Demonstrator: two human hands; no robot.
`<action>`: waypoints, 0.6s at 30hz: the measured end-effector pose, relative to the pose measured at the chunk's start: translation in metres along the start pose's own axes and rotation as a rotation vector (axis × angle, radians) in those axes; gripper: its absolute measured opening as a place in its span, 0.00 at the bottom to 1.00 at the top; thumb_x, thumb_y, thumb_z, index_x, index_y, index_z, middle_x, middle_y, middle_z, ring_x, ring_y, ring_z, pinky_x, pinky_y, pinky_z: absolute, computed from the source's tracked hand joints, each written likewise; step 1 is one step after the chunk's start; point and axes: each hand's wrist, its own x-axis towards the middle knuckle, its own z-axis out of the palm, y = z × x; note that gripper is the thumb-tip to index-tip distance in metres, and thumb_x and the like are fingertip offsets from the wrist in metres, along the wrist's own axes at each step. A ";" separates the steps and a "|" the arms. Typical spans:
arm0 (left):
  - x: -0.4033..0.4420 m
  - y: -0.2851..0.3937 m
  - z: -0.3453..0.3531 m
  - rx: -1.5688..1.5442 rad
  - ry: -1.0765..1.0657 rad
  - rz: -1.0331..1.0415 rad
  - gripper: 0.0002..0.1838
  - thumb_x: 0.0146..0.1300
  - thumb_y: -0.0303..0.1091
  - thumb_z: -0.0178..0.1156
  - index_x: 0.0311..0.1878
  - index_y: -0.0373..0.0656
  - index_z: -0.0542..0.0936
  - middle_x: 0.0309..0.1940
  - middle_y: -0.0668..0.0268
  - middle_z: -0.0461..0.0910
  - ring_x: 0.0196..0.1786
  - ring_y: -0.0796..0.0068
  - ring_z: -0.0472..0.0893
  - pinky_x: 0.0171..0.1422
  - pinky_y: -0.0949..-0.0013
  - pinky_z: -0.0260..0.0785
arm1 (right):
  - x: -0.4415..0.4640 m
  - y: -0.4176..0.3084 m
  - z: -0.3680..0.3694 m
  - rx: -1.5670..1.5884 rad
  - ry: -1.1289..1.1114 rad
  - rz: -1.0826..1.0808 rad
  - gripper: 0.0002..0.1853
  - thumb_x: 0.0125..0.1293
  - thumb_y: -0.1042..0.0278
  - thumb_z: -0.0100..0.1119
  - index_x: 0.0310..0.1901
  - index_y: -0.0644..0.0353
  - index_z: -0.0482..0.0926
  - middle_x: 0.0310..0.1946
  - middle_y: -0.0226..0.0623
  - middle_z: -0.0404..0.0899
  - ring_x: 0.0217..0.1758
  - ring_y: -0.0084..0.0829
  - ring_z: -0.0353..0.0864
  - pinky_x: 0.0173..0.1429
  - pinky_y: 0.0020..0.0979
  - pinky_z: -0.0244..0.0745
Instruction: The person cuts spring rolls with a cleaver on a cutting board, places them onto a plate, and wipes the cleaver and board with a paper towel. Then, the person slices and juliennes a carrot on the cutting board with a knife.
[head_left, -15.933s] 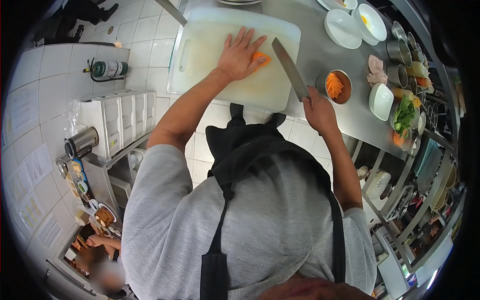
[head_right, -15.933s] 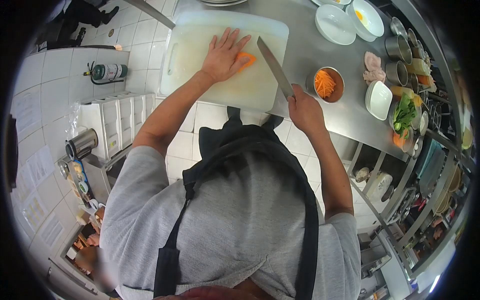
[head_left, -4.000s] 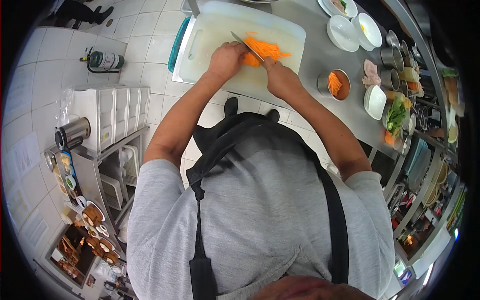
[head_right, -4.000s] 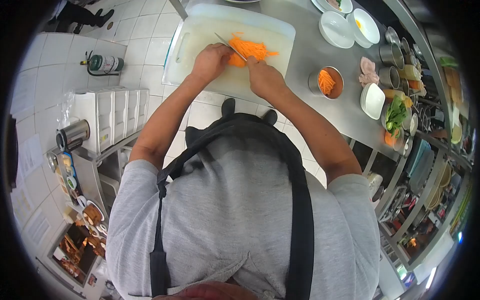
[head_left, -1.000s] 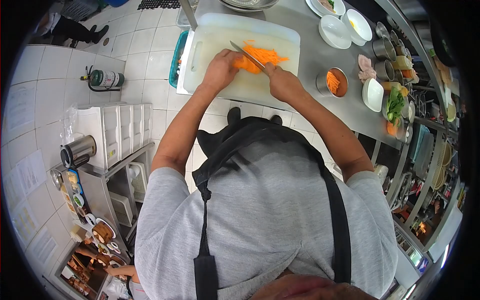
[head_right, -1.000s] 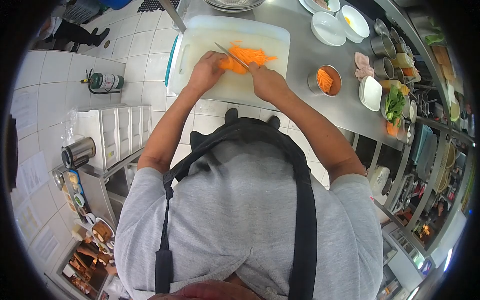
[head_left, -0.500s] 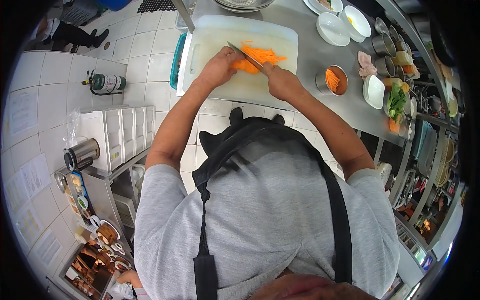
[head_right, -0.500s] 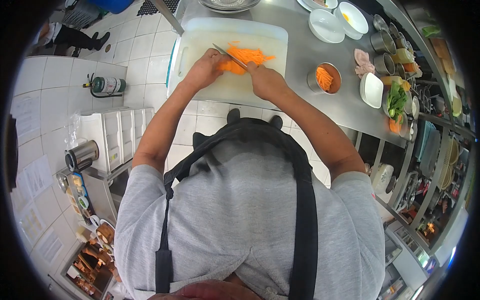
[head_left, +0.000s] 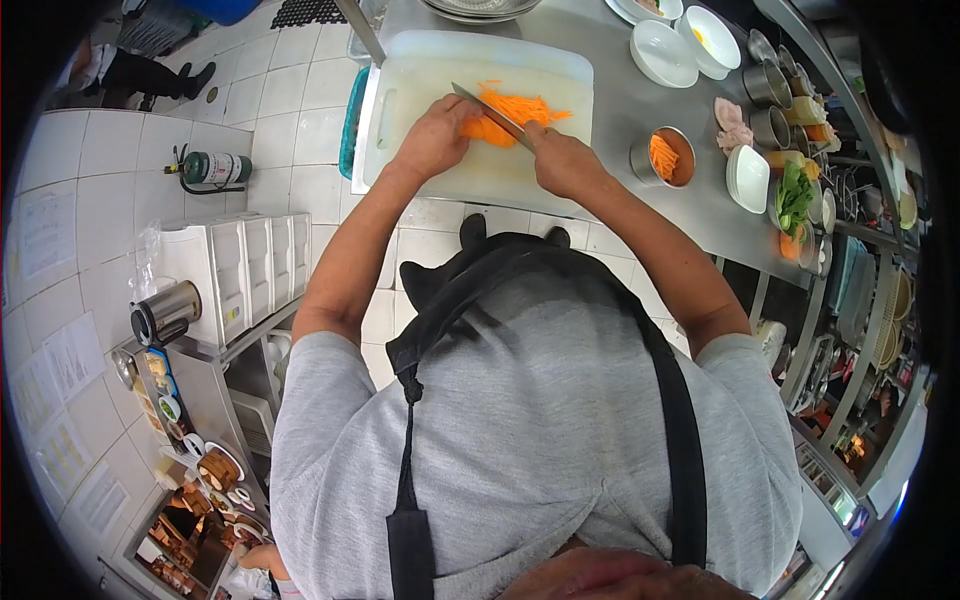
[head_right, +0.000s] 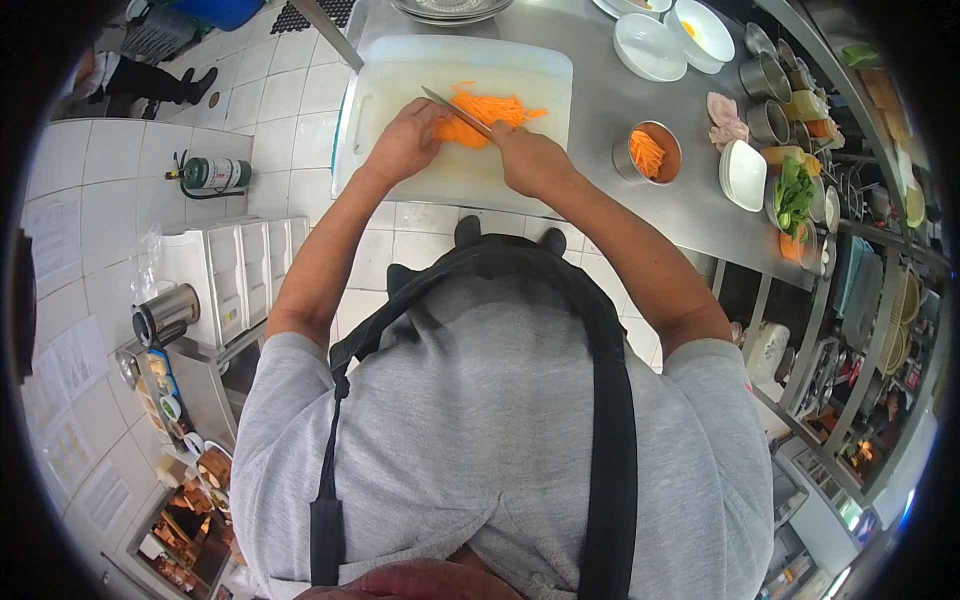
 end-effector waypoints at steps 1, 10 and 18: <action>-0.001 -0.002 0.001 0.016 -0.006 -0.009 0.20 0.65 0.21 0.67 0.60 0.44 0.86 0.55 0.58 0.85 0.62 0.49 0.84 0.68 0.54 0.80 | 0.000 0.000 0.000 -0.005 0.009 -0.008 0.22 0.74 0.78 0.50 0.68 0.65 0.68 0.53 0.62 0.85 0.55 0.62 0.89 0.58 0.58 0.83; 0.003 -0.003 0.008 0.107 -0.016 -0.028 0.14 0.67 0.21 0.62 0.49 0.45 0.92 0.50 0.61 0.89 0.55 0.51 0.87 0.64 0.54 0.82 | 0.001 0.003 0.005 -0.004 0.040 -0.033 0.19 0.74 0.77 0.49 0.65 0.66 0.69 0.52 0.63 0.85 0.53 0.63 0.89 0.58 0.59 0.83; 0.006 -0.003 0.014 0.286 -0.140 -0.044 0.18 0.65 0.20 0.61 0.53 0.44 0.92 0.53 0.59 0.90 0.56 0.52 0.88 0.63 0.54 0.83 | -0.022 0.002 -0.001 -0.023 0.192 -0.166 0.13 0.72 0.77 0.52 0.57 0.68 0.72 0.45 0.62 0.86 0.45 0.60 0.91 0.50 0.56 0.86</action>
